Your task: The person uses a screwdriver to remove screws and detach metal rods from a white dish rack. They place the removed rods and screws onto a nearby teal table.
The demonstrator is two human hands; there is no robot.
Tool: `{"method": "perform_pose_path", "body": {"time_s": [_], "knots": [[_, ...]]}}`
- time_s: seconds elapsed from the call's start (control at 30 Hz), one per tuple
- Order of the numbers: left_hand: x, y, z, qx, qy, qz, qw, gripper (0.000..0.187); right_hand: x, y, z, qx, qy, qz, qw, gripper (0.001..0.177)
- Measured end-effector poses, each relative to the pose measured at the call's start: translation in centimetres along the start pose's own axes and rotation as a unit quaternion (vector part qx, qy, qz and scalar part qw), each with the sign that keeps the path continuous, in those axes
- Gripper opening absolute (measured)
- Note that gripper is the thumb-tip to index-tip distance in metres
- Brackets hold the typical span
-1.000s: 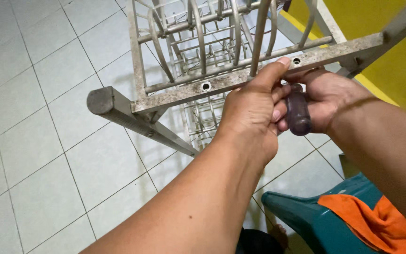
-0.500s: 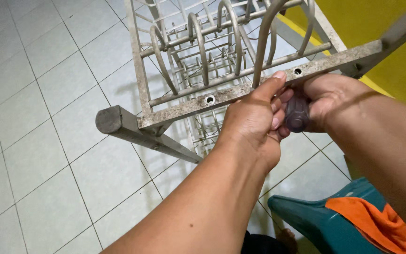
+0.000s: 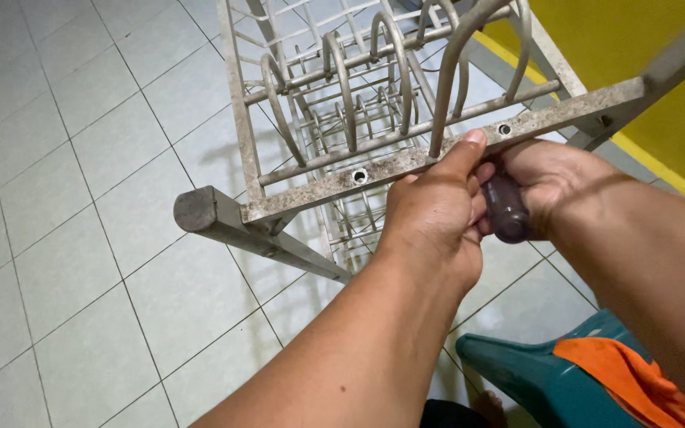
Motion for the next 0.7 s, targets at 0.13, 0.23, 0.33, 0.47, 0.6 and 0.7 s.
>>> {"method": "perform_pose_path", "body": {"time_s": [0.13, 0.23, 0.33, 0.47, 0.6, 0.7], "knots": [[0.0, -0.3, -0.3, 0.019, -0.012, 0.02, 1.0, 0.027, -0.3, 1.3, -0.7, -0.02, -0.001, 0.003, 1.0, 0.028], [0.2, -0.2, -0.1, 0.012, -0.012, 0.029, 0.999, 0.026, -0.5, 1.4, -1.5, -0.024, -0.003, 0.012, 1.0, 0.028], [0.0, -0.1, -0.1, -0.014, -0.011, 0.024, 1.0, 0.027, -0.5, 1.4, -1.8, -0.026, -0.005, 0.013, 1.0, 0.029], [-0.1, -0.1, -0.1, -0.034, -0.004, 0.027, 0.999, 0.029, 0.0, 0.8, -0.9, -0.007, 0.004, 0.013, 1.0, 0.027], [0.0, -0.1, -0.1, -0.024, -0.004, 0.03, 0.999, 0.026, 0.4, 0.3, -0.2, -0.006, 0.005, 0.037, 0.999, 0.025], [-0.1, -0.1, -0.2, -0.018, -0.017, 0.019, 0.999, 0.025, 0.1, -0.4, -0.3, 0.011, 0.0, 0.005, 1.0, 0.027]]}}
Point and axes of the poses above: each hand's wrist, its own z-axis towards the middle knuckle, its own y-axis out of the palm, x = y × z, the point moved 8 cm from there along z, towards the middle knuckle, and after that the axes turned 5 degrees about -x, right-handed, at the moved point
